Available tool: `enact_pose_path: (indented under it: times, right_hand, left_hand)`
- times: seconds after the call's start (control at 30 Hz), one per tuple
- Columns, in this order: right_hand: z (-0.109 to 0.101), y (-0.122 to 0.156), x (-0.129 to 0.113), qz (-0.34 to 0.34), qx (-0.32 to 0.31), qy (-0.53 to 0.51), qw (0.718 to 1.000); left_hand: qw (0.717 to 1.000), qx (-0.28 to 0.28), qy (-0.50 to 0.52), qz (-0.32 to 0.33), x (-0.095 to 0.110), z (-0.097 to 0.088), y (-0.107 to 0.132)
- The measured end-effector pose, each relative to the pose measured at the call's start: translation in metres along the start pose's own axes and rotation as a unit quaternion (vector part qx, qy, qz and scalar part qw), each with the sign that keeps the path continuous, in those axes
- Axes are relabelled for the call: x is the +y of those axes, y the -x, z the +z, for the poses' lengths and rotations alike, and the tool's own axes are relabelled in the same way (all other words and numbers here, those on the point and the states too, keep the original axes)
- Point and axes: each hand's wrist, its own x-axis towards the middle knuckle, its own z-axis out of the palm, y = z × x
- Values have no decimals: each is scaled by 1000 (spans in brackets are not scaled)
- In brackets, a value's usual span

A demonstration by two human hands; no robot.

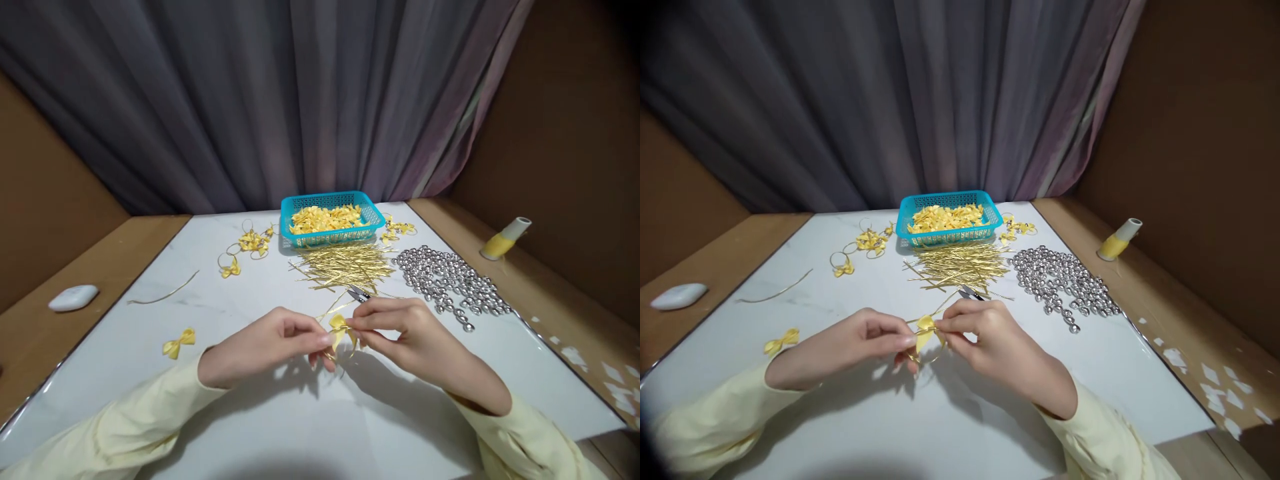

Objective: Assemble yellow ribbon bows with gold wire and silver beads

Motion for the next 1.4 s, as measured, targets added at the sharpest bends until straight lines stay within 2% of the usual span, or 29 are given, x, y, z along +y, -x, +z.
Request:
enact_pose_path:
  times: [0.27, 0.37, 0.5, 0.57, 0.7, 0.8, 0.9, 1.07, 1.4]
  right_hand:
    - [12, 1, 5, -14, -12, 29, 999]
    - [13, 1, 7, -14, -22, 27, 999]
    - [10, 1, 7, -7, -34, 16, 999]
    - [9, 1, 6, -1, -42, 11, 999]
    - [6, 0, 6, 1, -54, -1, 999]
    - [4, -1, 7, 8, -52, -18, 998]
    - [3, -1, 7, 19, -44, -28, 998]
    - [4, 0, 9, 14, -41, -29, 999]
    - [1, 1, 12, -4, -38, -6, 999]
  left_hand:
    - [987, 122, -95, -33, 8, 17, 12]
    - [982, 144, -121, -34, 9, 10, 8]
    - [961, 205, -186, -2, 9, -5, -1]
    - [965, 171, -200, 11, 9, -9, -5]
    - [987, 21, -160, 14, 10, -8, -13]
    - [991, -24, -131, 18, 12, -6, -17]
    - [990, -25, -140, 23, 11, -4, -17]
    - [988, 2, -154, 26, 6, -1, -16]
    - [987, 4, -153, 55, 3, -2, -22]
